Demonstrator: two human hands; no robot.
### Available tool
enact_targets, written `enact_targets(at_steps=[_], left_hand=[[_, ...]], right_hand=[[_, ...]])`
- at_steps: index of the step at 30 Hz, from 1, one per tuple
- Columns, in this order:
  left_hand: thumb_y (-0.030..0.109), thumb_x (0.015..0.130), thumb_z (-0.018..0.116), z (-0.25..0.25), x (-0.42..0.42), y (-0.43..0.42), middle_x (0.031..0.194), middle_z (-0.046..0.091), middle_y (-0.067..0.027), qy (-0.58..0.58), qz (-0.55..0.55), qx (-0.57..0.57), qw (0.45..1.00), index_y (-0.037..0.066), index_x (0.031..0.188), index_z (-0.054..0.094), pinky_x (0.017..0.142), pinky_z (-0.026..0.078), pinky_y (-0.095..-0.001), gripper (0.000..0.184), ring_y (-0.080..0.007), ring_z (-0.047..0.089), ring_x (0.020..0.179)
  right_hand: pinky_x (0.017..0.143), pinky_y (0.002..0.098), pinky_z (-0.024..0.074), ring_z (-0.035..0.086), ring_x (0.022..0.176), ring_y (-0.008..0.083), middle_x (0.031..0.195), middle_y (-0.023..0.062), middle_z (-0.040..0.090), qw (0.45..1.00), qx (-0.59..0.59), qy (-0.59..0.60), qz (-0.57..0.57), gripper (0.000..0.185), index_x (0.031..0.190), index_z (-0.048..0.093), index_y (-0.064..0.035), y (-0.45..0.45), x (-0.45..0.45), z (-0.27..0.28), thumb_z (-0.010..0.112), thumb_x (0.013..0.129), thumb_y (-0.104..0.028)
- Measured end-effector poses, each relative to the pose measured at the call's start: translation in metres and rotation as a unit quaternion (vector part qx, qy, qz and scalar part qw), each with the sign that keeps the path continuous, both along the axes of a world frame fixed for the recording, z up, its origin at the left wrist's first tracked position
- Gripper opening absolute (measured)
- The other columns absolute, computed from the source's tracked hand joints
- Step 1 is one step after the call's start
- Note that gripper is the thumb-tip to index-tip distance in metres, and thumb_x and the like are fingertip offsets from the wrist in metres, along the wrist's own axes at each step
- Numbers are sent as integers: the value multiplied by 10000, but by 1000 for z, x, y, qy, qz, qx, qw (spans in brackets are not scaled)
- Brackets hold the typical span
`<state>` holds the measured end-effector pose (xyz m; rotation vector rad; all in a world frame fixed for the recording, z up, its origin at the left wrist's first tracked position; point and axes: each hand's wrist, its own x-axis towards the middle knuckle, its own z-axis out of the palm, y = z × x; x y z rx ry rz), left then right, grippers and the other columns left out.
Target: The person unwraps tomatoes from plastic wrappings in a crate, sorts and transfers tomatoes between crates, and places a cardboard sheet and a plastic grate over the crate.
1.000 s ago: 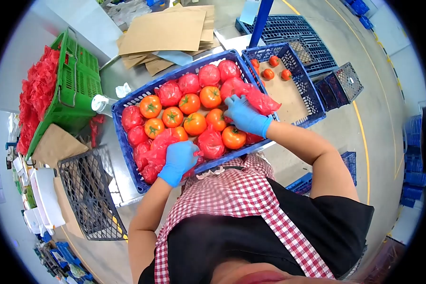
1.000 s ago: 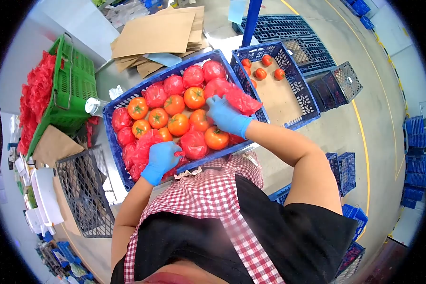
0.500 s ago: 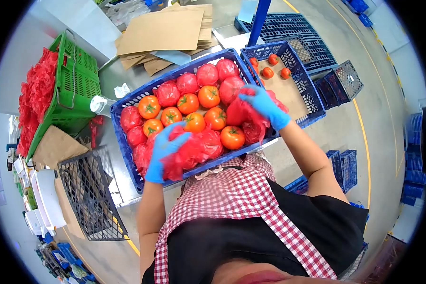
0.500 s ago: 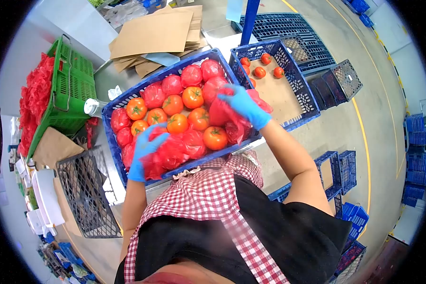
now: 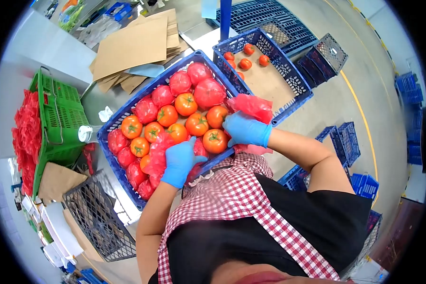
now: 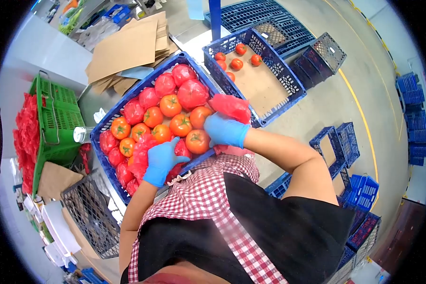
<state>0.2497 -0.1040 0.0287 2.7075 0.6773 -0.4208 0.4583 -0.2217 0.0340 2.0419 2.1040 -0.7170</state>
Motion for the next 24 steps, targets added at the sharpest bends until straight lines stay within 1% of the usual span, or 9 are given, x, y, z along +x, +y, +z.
enact_targets(at_steps=[5, 6, 10, 11, 15, 19, 21, 22, 24], left_hand=[[584, 588, 730, 5, -11, 9, 929, 657, -113, 37, 10, -5, 999, 107, 1271, 509, 622, 489, -388, 862, -274, 648, 800], [581, 587, 733, 4, -14, 7, 937, 657, -115, 25, 24, -2, 999, 98, 1274, 506, 626, 488, -388, 870, -273, 647, 806], [500, 673, 713, 7, -24, -3, 914, 642, -129, 10, 41, 16, 999, 62, 1270, 499, 600, 475, -384, 771, -281, 637, 795], [402, 724, 707, -3, -28, -4, 848, 623, -124, -55, 31, 22, 998, 87, 1184, 585, 581, 465, -373, 570, -279, 626, 746], [214, 718, 709, -21, -28, -7, 848, 578, -79, -138, 79, -1, 987, 172, 928, 695, 577, 466, -364, 215, -248, 609, 754], [129, 692, 739, -22, -32, -1, 1072, 578, -92, -261, 93, -51, 959, 69, 880, 667, 699, 498, -334, 210, -236, 604, 846], [133, 694, 762, -31, -43, 13, 1206, 563, -136, -324, 148, -173, 918, -40, 842, 623, 814, 491, -315, 267, -235, 605, 925], [129, 725, 751, -26, -49, 20, 1121, 618, -119, -327, 161, -223, 904, -43, 850, 619, 814, 489, -306, 250, -201, 609, 906], [124, 765, 733, -2, -55, 27, 990, 658, -71, -184, 311, -306, 881, -14, 896, 621, 813, 491, -283, 221, -153, 604, 881]], right_hand=[[517, 410, 470, 603, 560, 323, 680, 192, 628, 996, 58, -57, 32, 199, 671, 679, -11, 2, -7, -34, 661, 661, -209], [504, 394, 455, 591, 551, 300, 669, 166, 609, 990, 85, 69, -87, 164, 750, 657, -21, -1, -9, -51, 608, 701, -170], [484, 334, 426, 552, 583, 210, 712, 105, 557, 721, 112, 445, -519, 222, 1000, 540, -49, -4, -28, -11, 398, 831, -71], [518, 340, 431, 534, 671, 176, 805, 107, 565, 778, -7, 410, -476, 249, 1014, 535, -50, -5, -23, -27, 366, 881, -176], [499, 352, 405, 493, 594, 169, 764, 83, 546, 770, 21, 456, -447, 390, 1030, 532, -30, -4, -23, -35, 299, 903, -317], [528, 364, 438, 556, 595, 207, 717, 152, 589, 695, 28, 481, -534, 243, 903, 572, -6, -3, -15, 14, 405, 836, -169], [558, 393, 466, 602, 607, 252, 673, 172, 601, 827, 125, 350, -421, 149, 843, 591, -5, -3, -3, -16, 483, 793, -95], [590, 408, 473, 610, 655, 302, 720, 171, 612, 965, 127, 144, -181, 135, 870, 597, -7, -3, 16, -16, 531, 785, -89], [748, 364, 470, 609, 825, 311, 838, 181, 617, 935, 168, 208, -233, 160, 897, 611, 0, 1, 31, 16, 605, 802, -129]])
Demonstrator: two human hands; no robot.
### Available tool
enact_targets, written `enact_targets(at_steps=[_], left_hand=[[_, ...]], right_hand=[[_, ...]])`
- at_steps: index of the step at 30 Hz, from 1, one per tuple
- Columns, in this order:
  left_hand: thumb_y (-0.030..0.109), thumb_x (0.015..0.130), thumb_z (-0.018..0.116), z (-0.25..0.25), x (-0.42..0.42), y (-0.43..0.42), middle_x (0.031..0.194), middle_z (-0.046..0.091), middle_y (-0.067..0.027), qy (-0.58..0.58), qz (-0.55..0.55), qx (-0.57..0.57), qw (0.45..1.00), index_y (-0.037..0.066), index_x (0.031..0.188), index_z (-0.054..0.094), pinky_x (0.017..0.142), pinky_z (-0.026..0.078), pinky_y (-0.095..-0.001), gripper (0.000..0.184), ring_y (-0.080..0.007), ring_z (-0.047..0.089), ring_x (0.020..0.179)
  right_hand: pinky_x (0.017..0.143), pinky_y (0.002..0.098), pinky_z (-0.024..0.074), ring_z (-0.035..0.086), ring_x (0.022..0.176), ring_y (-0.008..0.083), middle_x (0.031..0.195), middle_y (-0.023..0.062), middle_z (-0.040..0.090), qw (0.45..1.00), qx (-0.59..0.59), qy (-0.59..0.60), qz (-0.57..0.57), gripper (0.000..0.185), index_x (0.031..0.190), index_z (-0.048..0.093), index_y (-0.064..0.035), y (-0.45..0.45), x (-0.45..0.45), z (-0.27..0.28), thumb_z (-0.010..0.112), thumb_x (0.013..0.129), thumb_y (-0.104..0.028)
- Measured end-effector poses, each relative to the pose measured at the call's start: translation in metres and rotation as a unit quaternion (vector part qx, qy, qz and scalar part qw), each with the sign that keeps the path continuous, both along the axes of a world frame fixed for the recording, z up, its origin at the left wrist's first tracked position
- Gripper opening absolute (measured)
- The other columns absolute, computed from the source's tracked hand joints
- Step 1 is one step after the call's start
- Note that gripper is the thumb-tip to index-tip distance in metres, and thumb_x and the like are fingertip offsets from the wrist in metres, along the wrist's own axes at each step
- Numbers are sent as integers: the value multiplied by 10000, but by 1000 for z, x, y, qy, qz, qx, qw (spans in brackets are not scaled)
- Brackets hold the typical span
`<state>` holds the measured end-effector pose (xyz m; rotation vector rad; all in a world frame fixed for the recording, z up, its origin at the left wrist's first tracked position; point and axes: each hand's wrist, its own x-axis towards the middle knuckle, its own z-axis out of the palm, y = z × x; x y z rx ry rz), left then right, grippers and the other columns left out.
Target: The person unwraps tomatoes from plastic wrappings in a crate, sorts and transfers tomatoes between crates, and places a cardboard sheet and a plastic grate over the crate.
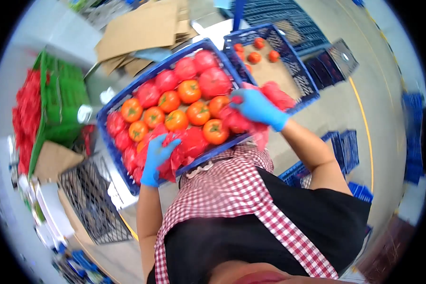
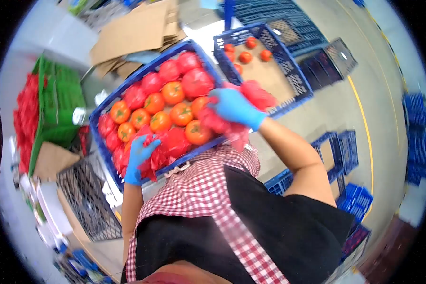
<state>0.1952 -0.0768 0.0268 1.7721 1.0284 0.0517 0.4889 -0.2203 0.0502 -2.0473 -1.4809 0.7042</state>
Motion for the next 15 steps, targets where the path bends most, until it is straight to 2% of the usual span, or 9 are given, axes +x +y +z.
enact_targets(at_steps=[1, 2, 4, 6, 7, 9, 12, 14, 15], left_hand=[[122, 776, 725, 2, -6, 2, 971, 651, -50, -45, 55, -49, 996, -2, 916, 621, 802, 491, -274, 214, -138, 600, 874], [119, 786, 718, 4, -9, 5, 951, 645, -28, -94, 103, -95, 986, 11, 936, 622, 792, 491, -265, 209, -122, 596, 867], [113, 819, 688, 18, -6, 19, 898, 607, 18, -235, 187, -188, 935, 43, 988, 618, 763, 486, -235, 196, -89, 583, 844], [85, 806, 684, 41, 12, 40, 958, 623, 3, -229, 154, -2, 961, 6, 1040, 622, 771, 494, -244, 254, -92, 577, 849], [200, 792, 703, 42, 26, 49, 981, 662, -63, -241, 132, 94, 957, 33, 1083, 627, 746, 509, -284, 344, -148, 624, 830], [340, 749, 710, 53, 53, 63, 955, 671, -124, -19, 30, 347, 937, 100, 1128, 616, 716, 516, -343, 459, -237, 651, 823], [421, 696, 707, 39, 100, 87, 932, 656, -145, 112, -76, 415, 900, 165, 1174, 586, 706, 514, -392, 556, -294, 640, 844], [427, 712, 697, 26, 126, 98, 1000, 658, -107, 119, -130, 422, 889, 193, 1231, 548, 674, 512, -400, 589, -274, 635, 883], [421, 712, 702, 16, 140, 104, 1015, 645, -114, 104, -145, 424, 888, 193, 1223, 548, 685, 515, -399, 581, -283, 632, 881]], right_hand=[[747, 369, 478, 616, 849, 268, 876, 143, 650, 987, 39, 152, -22, 166, 922, 624, -11, 3, 18, -19, 609, 799, -122], [797, 337, 475, 614, 885, 222, 894, 124, 650, 979, -2, 197, -51, 184, 960, 626, -14, 8, 28, 2, 615, 811, -122], [789, 306, 485, 625, 866, 201, 884, 135, 652, 962, 117, 214, -120, 193, 982, 629, -19, 24, 48, -8, 610, 829, -133], [754, 321, 501, 647, 846, 246, 904, 181, 653, 968, 196, 40, -150, 245, 1006, 639, -42, 47, 38, 14, 621, 818, -198], [745, 322, 507, 645, 864, 247, 959, 168, 652, 983, 128, -31, -129, 296, 1026, 640, -39, 60, 26, 30, 642, 805, -236], [731, 378, 512, 630, 848, 310, 956, 180, 639, 980, 79, -178, -28, 449, 1018, 647, -38, 90, 16, 20, 683, 740, -388], [729, 420, 507, 605, 801, 336, 960, 193, 578, 957, -40, -265, 114, 430, 923, 658, -48, 118, 5, -24, 760, 637, -353], [734, 418, 510, 599, 818, 341, 1041, 199, 553, 962, -9, -252, 105, 464, 937, 659, -51, 128, 9, -59, 791, 585, -322], [708, 415, 507, 601, 793, 340, 963, 194, 568, 957, 27, -265, 114, 411, 936, 639, -31, 123, 4, -54, 768, 623, -263]])
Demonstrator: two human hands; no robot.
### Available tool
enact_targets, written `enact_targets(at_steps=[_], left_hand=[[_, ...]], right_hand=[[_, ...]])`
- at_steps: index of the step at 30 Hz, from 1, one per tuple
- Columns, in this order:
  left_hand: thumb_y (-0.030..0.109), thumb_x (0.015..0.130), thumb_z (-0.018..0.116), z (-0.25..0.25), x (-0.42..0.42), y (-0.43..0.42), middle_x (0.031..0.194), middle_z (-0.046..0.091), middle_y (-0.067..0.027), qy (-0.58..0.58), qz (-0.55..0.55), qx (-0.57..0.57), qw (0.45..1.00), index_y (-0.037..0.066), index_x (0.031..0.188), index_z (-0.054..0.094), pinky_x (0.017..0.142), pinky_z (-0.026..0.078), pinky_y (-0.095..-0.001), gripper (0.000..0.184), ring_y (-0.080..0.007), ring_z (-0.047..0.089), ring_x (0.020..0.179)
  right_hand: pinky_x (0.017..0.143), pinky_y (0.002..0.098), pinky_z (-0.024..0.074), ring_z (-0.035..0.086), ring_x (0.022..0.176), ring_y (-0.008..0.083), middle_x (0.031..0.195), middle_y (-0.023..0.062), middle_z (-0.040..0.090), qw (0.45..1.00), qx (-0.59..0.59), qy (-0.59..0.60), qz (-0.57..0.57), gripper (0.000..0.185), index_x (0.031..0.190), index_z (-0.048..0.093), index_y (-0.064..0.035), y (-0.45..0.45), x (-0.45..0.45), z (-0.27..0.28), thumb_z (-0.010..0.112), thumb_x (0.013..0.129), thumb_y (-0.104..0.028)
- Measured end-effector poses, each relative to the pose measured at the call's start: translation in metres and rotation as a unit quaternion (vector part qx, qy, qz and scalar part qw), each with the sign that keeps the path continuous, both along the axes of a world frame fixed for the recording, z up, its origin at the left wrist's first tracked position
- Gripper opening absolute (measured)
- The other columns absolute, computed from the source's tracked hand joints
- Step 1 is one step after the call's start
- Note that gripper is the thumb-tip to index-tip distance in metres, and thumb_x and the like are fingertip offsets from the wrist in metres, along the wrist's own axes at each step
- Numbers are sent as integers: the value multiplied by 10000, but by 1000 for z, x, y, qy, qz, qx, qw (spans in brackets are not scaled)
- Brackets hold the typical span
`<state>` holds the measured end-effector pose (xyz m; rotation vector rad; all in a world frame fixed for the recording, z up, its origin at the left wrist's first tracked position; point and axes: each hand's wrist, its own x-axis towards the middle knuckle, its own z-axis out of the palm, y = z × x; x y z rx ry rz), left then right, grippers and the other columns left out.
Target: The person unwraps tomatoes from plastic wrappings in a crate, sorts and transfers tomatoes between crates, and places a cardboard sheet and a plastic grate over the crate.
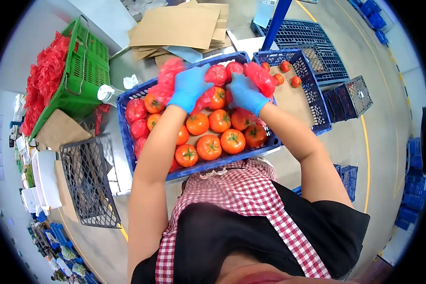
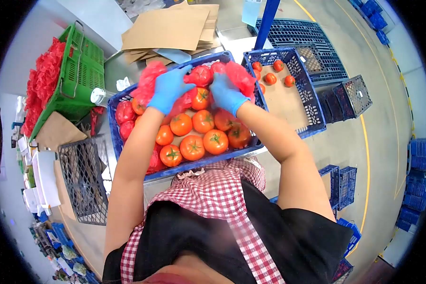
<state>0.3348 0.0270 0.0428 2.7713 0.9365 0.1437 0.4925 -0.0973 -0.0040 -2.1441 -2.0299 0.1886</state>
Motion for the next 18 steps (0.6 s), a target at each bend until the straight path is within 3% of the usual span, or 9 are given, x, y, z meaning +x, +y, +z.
enact_targets(at_steps=[3, 5, 6, 9, 11, 13, 16, 17, 18], left_hand=[[437, 692, 718, -31, 39, 8, 996, 576, -136, 59, -73, 37, 995, 204, 1248, 504, 681, 520, -417, 640, -303, 622, 865], [456, 676, 725, -57, 52, 8, 1059, 537, -147, 60, -53, 67, 994, 219, 1273, 476, 676, 522, -423, 688, -291, 625, 863], [444, 687, 722, -42, 50, 2, 1121, 503, -135, 67, -38, 43, 996, 232, 1276, 479, 680, 523, -425, 672, -294, 622, 867], [407, 727, 697, -43, 46, 2, 1107, 525, -98, 29, -68, 27, 997, 247, 1267, 496, 685, 522, -415, 597, -293, 622, 856], [349, 777, 653, -56, 40, 8, 1019, 573, -67, -58, -72, 18, 996, 236, 1125, 612, 685, 516, -392, 369, -278, 623, 834], [327, 790, 631, -64, 38, 12, 960, 576, -77, -105, -66, 13, 992, 220, 1030, 654, 686, 510, -388, 265, -260, 623, 848], [290, 785, 675, -53, 34, 21, 935, 646, -117, -191, 65, -127, 971, 131, 1030, 676, 724, 507, -344, 293, -237, 643, 851], [280, 783, 689, -49, 27, 27, 944, 660, -125, -220, 104, -176, 954, 103, 1046, 673, 732, 505, -332, 317, -222, 649, 847], [264, 764, 737, -42, 15, 32, 915, 686, -129, -351, 98, -287, 886, -2, 1055, 652, 738, 495, -291, 403, -150, 632, 804]], right_hand=[[672, 416, 500, 602, 764, 344, 878, 184, 574, 998, 10, 57, 29, 318, 928, 617, -18, -4, -12, -3, 717, 688, -201], [642, 426, 488, 599, 743, 348, 807, 181, 576, 983, 19, 181, 14, 218, 915, 599, -11, -13, -20, -21, 655, 744, -134], [657, 410, 492, 605, 767, 340, 814, 175, 598, 992, 60, 92, 57, 193, 928, 606, -21, -21, -24, -1, 629, 763, -119], [691, 373, 499, 614, 804, 327, 854, 163, 629, 970, 131, 205, 10, 214, 974, 607, -26, -26, 5, 21, 618, 786, -128], [708, 389, 493, 630, 805, 317, 855, 159, 648, 932, 154, 268, -187, 220, 1011, 623, -78, -14, 29, 44, 570, 828, -189], [717, 391, 503, 632, 829, 328, 879, 170, 653, 930, 197, 233, -205, 255, 1035, 637, -117, 1, 37, 73, 584, 800, -197], [755, 401, 506, 626, 863, 334, 928, 173, 649, 992, 16, 72, -102, 398, 1081, 623, -91, 28, 43, 65, 632, 747, -307], [777, 401, 500, 620, 889, 333, 949, 172, 644, 996, -46, 39, -63, 472, 1119, 604, -66, 37, 43, 48, 659, 742, -344], [775, 410, 503, 621, 884, 335, 931, 166, 645, 993, -90, -5, -73, 445, 1057, 623, -75, 46, 39, 37, 682, 715, -353]])
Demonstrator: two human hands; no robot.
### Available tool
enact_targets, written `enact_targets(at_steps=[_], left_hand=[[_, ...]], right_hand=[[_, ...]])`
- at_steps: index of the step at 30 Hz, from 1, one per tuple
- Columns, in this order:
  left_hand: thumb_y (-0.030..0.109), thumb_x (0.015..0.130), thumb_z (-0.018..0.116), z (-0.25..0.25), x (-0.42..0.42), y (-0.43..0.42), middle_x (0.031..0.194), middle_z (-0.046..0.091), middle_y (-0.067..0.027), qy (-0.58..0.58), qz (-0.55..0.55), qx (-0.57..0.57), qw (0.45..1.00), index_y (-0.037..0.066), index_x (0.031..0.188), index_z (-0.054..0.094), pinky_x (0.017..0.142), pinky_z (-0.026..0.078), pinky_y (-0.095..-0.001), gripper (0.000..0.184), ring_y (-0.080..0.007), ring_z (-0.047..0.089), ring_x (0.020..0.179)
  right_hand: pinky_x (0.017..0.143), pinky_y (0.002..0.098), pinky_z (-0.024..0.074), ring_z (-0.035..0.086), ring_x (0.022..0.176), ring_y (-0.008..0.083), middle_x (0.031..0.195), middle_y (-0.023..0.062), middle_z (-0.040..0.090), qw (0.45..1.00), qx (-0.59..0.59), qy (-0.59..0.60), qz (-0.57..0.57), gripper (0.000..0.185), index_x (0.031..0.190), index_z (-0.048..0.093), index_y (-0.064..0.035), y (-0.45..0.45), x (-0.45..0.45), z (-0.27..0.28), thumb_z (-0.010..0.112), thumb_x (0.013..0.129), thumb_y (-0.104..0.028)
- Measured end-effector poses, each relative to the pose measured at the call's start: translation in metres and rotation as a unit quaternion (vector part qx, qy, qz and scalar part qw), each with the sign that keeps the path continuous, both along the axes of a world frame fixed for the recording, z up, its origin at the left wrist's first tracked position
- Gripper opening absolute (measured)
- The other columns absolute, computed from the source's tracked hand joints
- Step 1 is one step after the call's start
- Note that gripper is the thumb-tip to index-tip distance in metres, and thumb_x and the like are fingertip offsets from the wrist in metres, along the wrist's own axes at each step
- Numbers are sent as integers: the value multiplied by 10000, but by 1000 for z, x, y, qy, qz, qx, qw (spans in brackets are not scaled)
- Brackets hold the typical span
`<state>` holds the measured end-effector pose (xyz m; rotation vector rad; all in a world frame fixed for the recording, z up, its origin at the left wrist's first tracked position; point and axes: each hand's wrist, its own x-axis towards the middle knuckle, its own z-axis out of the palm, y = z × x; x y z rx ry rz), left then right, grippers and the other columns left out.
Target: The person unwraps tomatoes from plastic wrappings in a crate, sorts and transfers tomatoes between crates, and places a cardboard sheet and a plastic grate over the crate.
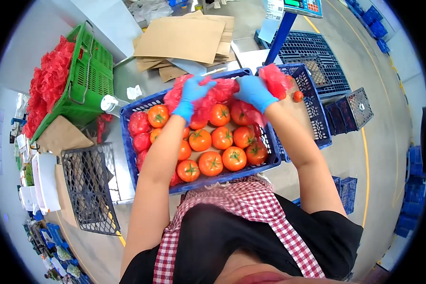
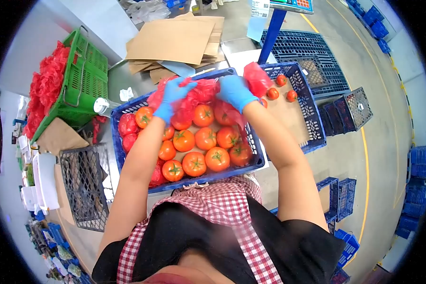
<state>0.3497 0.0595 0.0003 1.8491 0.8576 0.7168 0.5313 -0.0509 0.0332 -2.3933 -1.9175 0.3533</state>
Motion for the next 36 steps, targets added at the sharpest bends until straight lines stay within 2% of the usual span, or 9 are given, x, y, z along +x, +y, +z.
enact_targets(at_steps=[5, 9, 14, 17, 19, 22, 27, 31, 36], left_hand=[[251, 700, 787, 52, -83, 41, 704, 585, -47, 79, 120, 68, 987, -34, 754, 612, 651, 476, -269, 338, -135, 574, 675], [161, 654, 727, 39, -79, 15, 1194, 539, -97, 215, -19, 295, 931, 70, 983, 620, 771, 510, -388, 358, -296, 608, 946], [102, 711, 660, -17, -27, -22, 1171, 502, -76, 346, -99, 344, 867, 139, 1266, 480, 764, 529, -380, 585, -269, 500, 1086], [102, 734, 629, -27, -14, -26, 1126, 524, -58, 400, -65, 366, 838, 131, 1150, 554, 696, 537, -370, 424, -248, 508, 1054], [96, 746, 605, -29, -13, -23, 1069, 558, -37, 408, -82, 387, 823, 130, 1053, 605, 662, 536, -363, 309, -231, 530, 1008], [88, 740, 586, -36, -21, -15, 900, 643, -21, 307, -92, 433, 842, 129, 853, 680, 633, 529, -363, 153, -231, 600, 874], [191, 791, 675, -5, -49, -5, 877, 681, -134, 102, 100, 171, 975, 59, 938, 688, 657, 510, -335, 198, -232, 665, 757], [133, 885, 589, 50, -90, -37, 999, 646, -67, -172, -93, -154, 969, -3, 1067, 626, 823, 497, -310, 231, -170, 615, 909], [139, 937, 476, 62, -111, -119, 1205, 531, -91, -511, -56, -406, 755, 22, 1278, 451, 877, 482, -314, 362, -183, 537, 1067]], right_hand=[[701, 423, 509, 623, 795, 345, 864, 177, 629, 991, 126, -4, -36, 211, 911, 627, -53, 17, -15, -64, 616, 760, -200], [672, 424, 503, 609, 779, 347, 828, 170, 611, 983, 182, -8, -33, 87, 801, 619, -54, 15, -26, -54, 551, 761, -92], [740, 348, 514, 654, 822, 250, 908, 155, 668, 964, 126, 227, -57, 146, 881, 685, -52, -25, -1, -4, 650, 752, -111], [754, 285, 510, 639, 834, 161, 909, 84, 675, 868, 176, 441, -146, 167, 962, 661, -12, -65, 39, 25, 628, 813, -78], [747, 266, 516, 630, 832, 150, 921, 69, 657, 677, 229, 667, -209, 181, 1008, 630, 10, -94, 51, 41, 597, 850, -72], [730, 247, 515, 626, 822, 132, 927, 87, 654, 664, 245, 667, -232, 187, 1012, 624, 12, -123, 49, 49, 611, 849, -80], [862, 279, 433, 562, 921, 151, 954, 63, 610, 874, 239, 393, -156, 158, 958, 620, -20, -137, 14, 31, 644, 805, -48], [943, 313, 378, 490, 1087, 228, 1191, 86, 513, 853, 351, 383, 53, 162, 950, 553, -28, -95, -65, 34, 602, 797, -11], [976, 327, 353, 481, 1114, 217, 1131, 93, 551, 678, 285, 675, 64, 124, 953, 539, -8, -48, -187, 44, 573, 840, -44]])
